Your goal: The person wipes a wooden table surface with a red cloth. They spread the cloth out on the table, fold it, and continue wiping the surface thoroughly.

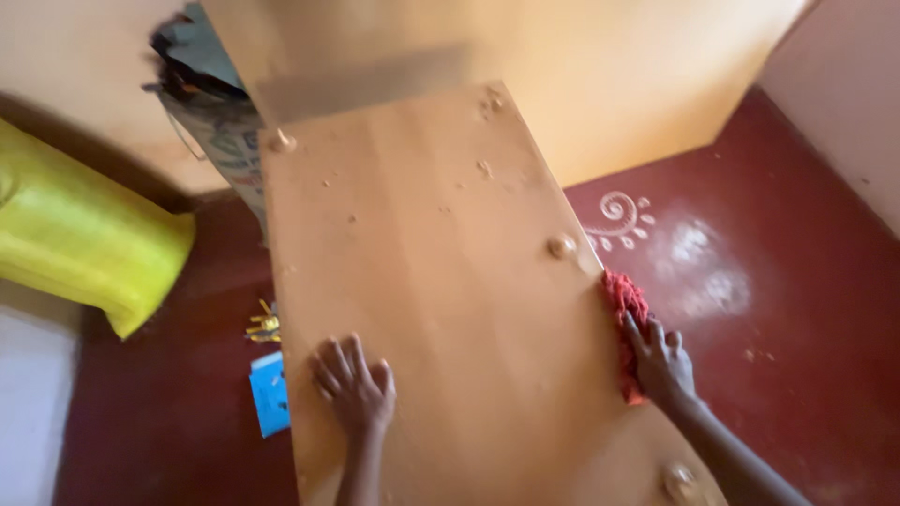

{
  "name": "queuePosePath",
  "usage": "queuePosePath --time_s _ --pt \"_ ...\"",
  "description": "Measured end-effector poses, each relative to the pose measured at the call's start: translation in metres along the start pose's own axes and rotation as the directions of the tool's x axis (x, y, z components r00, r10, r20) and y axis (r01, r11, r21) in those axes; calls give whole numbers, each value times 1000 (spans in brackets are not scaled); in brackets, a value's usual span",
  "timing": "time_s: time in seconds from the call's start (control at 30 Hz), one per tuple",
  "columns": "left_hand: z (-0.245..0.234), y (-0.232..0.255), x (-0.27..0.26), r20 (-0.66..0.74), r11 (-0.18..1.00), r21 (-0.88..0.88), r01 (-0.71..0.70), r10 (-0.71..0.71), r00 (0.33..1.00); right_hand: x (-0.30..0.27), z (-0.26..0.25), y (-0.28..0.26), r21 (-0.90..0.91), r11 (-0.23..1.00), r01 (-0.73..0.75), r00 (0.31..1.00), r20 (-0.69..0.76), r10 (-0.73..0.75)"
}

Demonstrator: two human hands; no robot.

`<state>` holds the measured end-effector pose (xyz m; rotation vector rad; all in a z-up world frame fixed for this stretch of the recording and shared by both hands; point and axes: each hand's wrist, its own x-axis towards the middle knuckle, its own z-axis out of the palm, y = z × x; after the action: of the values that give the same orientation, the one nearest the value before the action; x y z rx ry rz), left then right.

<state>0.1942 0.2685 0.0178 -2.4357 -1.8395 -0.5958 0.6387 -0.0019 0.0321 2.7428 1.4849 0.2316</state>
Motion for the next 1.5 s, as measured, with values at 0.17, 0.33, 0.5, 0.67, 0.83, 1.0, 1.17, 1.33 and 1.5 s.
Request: queuePosePath --time_s 0.17,0.33,0.5,0.67,0.83,1.0,1.17,1.33,1.5 --pt "32 -26 17 248 1000 -2 -12 12 969 -117 -23 -1 -27 997 -72 994 -84 70" --pt "26 -78 20 215 861 -506 -60 193 957 -146 -25 14 314 925 -213 967 -70 246" --pt "-47 -59 -121 -27 927 -347 -141 140 990 -144 -17 27 370 888 -273 956 0 294" --pt "-108 -34 -214 67 990 -125 -63 72 995 -126 -14 -5 289 915 -283 952 -30 304" --pt "-122 -19 -211 18 995 -86 -49 51 999 -93 9 -108 516 857 -23 987 -125 102" --pt "-131 -14 -207 60 995 -97 -24 30 998 -103 -1 -251 249 738 628 777 -142 -613" --pt "-134 -16 -206 46 989 -143 -42 49 998 -109 -52 -314 549 358 755 595 -344 -726" --pt "-126 -19 -204 75 993 -116 -10 19 997 -106 -55 -284 390 487 781 609 -307 -731" --pt "-131 -18 -206 100 992 -125 18 -5 995 -57 -12 -172 285 829 482 876 -171 -451"
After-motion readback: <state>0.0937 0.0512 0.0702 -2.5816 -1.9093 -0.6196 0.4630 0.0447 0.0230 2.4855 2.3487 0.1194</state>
